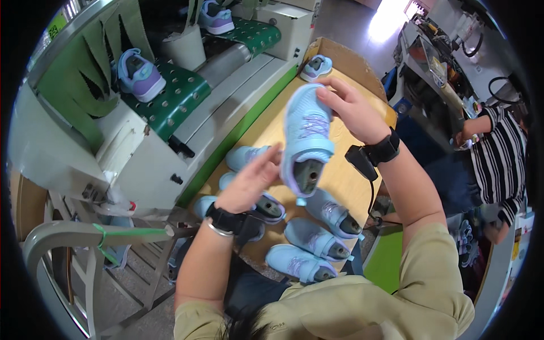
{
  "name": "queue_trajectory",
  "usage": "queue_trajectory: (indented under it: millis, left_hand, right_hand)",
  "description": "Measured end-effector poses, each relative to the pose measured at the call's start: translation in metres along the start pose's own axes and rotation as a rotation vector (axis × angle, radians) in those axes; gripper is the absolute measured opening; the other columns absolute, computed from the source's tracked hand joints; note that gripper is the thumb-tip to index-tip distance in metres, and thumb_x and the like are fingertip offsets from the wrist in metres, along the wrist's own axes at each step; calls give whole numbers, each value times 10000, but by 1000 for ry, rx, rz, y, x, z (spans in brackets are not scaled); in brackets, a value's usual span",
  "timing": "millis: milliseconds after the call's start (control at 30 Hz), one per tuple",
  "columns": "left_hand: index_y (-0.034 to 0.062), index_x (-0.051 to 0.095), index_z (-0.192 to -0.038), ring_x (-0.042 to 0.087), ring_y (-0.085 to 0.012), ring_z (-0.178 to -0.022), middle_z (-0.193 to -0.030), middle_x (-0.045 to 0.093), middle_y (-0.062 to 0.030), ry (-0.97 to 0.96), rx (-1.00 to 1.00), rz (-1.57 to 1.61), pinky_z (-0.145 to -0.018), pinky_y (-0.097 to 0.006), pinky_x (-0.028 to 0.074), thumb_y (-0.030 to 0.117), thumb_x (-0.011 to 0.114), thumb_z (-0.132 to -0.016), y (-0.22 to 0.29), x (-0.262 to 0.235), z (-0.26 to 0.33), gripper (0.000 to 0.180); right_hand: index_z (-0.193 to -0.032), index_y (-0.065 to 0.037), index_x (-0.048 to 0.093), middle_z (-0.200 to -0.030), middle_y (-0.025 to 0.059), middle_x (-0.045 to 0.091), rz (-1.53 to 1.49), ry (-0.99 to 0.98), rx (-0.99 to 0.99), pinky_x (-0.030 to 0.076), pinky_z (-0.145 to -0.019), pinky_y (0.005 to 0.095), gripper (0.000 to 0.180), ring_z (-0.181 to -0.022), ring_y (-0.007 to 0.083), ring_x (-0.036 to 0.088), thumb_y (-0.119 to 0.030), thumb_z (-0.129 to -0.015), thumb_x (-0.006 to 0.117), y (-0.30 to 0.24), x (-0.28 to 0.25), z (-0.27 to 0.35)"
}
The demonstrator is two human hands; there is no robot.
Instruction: The person picks up light blue children's shoes from a wooden table, briefly inspects them, and places them onto a green conveyor belt. The person repeats this process for multiple pairs of shoes throughout the clip.
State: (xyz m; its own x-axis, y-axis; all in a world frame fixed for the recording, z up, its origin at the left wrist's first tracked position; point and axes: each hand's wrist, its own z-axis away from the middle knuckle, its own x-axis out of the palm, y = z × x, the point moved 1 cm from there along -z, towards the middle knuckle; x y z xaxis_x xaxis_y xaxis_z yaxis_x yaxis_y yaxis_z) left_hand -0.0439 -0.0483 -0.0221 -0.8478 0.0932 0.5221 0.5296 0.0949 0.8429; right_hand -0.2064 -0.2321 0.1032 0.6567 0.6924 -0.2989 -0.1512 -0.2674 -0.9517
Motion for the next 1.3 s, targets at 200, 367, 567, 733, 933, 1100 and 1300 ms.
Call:
queue_trajectory:
  millis: [200,367,567,733,933,1100,1300]
  left_hand:
    - [72,365,-1468,588,-349,-1202,-1425,485,-162,-96,66,369,-869,-442,588,608,510,-926,37,-8,9,776]
    - [47,254,-1526,392,-402,-1383,-1547,312,-203,86,415,243,-1129,-464,397,396,386,-1051,92,-21,17,604]
    - [25,459,-1374,519,-345,-1291,-1374,549,-151,274,428,266,-1089,-428,438,362,459,-1038,92,-45,12,476]
    - [54,502,-1351,577,-258,-1221,-1332,594,-97,385,391,261,-982,-354,488,472,448,-1022,77,-55,12,535]
    - [76,487,-1371,537,-244,-1258,-1376,552,-64,272,480,413,-1006,-360,450,327,431,-1061,77,-57,13,403]
    - [73,459,-1388,434,-280,-1380,-1461,482,-73,291,462,380,-1076,-407,410,233,450,-1051,78,-57,12,373]
    - [74,394,-1451,431,-301,-1380,-1542,388,-93,307,482,399,-1087,-426,385,201,431,-1047,82,-48,13,425]
  right_hand:
    - [-1337,-45,512,-1226,128,598,24,-121,139,509,-915,328,514,-1061,210,601,-377,-960,619,50,41,-38]
    - [-1506,-113,304,-1271,213,602,498,-475,64,459,-1001,390,819,-1169,320,595,-231,-823,739,124,81,11]
    - [-1415,-48,410,-1227,170,604,377,-228,175,463,-1002,363,734,-1146,254,601,-241,-796,754,78,67,21]
    - [-1304,-114,449,-1044,178,671,329,171,-346,530,-853,367,626,-965,247,675,-308,-806,774,-19,28,-19]
    - [-1298,-124,501,-974,202,701,551,453,-551,531,-826,385,607,-884,320,697,-386,-817,762,-58,25,-153]
    - [-1484,-216,399,-1274,169,600,583,117,-492,483,-942,367,604,-1101,253,609,-225,-933,647,2,8,-234]
    - [-1470,-112,402,-1355,269,538,551,273,-68,429,-1046,405,619,-1291,359,506,-301,-933,644,103,-39,-189]
